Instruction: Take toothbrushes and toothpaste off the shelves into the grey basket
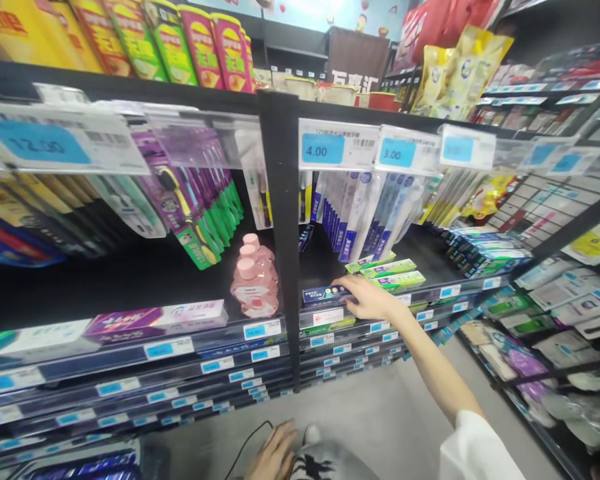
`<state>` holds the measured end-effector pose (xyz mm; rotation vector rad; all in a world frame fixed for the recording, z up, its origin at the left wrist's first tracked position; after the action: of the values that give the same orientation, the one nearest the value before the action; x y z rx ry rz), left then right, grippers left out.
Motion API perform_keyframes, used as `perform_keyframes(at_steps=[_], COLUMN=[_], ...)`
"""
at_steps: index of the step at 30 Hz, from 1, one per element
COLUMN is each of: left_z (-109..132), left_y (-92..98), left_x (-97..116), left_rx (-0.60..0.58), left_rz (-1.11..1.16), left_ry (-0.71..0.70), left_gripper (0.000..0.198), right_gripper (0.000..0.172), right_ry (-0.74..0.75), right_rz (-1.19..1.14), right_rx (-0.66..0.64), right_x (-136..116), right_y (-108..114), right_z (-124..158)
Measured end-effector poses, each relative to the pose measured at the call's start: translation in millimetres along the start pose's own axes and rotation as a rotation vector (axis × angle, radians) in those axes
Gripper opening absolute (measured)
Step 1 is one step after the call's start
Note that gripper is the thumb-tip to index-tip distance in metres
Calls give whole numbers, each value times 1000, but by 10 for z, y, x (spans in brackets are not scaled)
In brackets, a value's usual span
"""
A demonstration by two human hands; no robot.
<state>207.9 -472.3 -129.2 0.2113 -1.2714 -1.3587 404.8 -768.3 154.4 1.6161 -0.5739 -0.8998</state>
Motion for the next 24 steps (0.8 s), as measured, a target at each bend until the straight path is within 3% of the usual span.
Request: perform_keyframes(at_steps=[5, 8, 13, 17, 21, 24], left_z=[-211, -262, -278, -282, -293, -294], left_y=[372, 465, 267, 11, -77, -24], left_x=[-42, 64, 282, 340, 310, 290], left_rx=[-18, -50, -99, -135, -163, -186], left_rz=[-25, -3, -5, -6, 30, -7], left_ry=[-40, 6, 33, 2, -13, 24], left_gripper=[50, 51, 50, 46, 44, 46], right_gripper=[52, 47, 42, 43, 43, 38], right_ry=[35, 99, 61, 2, -98, -121], right_rz=[68, 68, 26, 11, 24, 49], right_rx=[-8, 44, 172, 50, 2, 57], right_x=[18, 59, 417, 828, 1103, 1175], right_y=[-8, 55, 349, 498, 480, 368], right_z=[0, 63, 205, 307, 429, 484])
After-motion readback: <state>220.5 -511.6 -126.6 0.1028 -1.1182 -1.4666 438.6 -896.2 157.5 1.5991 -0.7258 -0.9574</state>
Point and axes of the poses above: each hand's wrist, its own z-axis away from the middle knuckle, its own y-axis out of the back of the hand, x = y × z, the point moved 2 cm from there along -z, towards the middle knuckle, and after that the axes turned 6 degrees about -x, right-handed, at the moved point
